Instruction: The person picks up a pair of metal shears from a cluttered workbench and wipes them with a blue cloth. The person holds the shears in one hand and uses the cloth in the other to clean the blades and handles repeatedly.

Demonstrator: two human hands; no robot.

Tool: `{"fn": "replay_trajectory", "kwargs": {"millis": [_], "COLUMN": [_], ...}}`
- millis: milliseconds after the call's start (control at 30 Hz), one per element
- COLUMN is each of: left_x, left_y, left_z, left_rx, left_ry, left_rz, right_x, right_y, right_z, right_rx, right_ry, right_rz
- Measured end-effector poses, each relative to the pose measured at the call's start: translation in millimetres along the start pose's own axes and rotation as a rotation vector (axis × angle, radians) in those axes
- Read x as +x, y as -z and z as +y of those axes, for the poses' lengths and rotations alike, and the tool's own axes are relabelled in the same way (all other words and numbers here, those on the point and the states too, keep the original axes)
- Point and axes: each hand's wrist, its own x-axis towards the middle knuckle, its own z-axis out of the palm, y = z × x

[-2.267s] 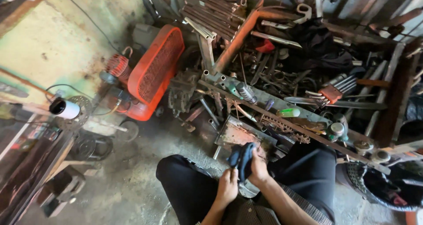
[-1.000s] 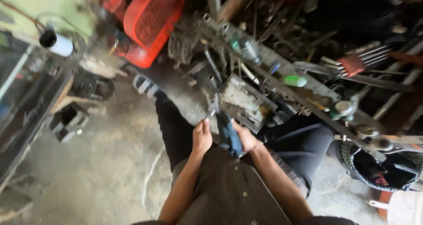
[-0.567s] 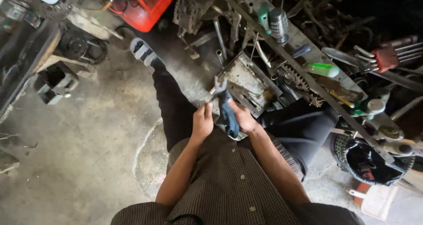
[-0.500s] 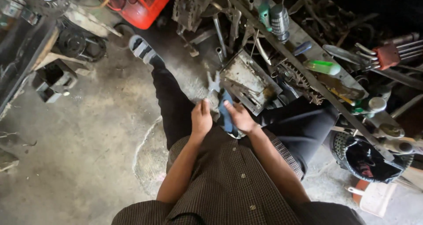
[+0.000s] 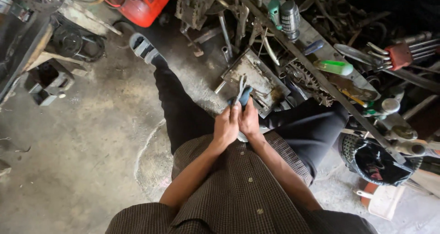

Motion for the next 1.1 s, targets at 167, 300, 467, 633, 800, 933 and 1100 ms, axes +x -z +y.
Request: {"fn": "replay_trajectory", "kwargs": {"millis": [167, 300, 467, 633, 800, 933, 1100], "left_x": [15, 47, 69, 43, 8, 0, 6], "left_y": [-4, 38, 95, 73, 34, 21, 13], "left_z": [-37, -26, -16, -51, -61, -79, -82], "left_rx": [-0.081, -0.102, -0.183, 0.036, 0.161, 0.255, 0.262], "left_ry": [-0.107, 0.071, -0.146, -0.166, -0.354, -0.347, -0.386], "left_rz": [0.153, 0.197, 0.257, -0.137, -0.084, -0.116, -0.095], "right_x": [-6, -19, 6, 18, 20, 28, 16], "right_y": [-6, -7, -6, -10, -9, 16, 5], "right_z": [17, 43, 68, 52, 43, 32, 33], "right_rx": [-0.283, -0.295, 0.096, 1.130, 1.326, 1.502, 1.481], "right_ry": [0.207, 0.026, -0.321, -0.491, -0.727, -0.660, -0.679], "right_rz": [0.151, -0.118, -0.197, -0.136, -0.163, -0.034, 0.062]}}
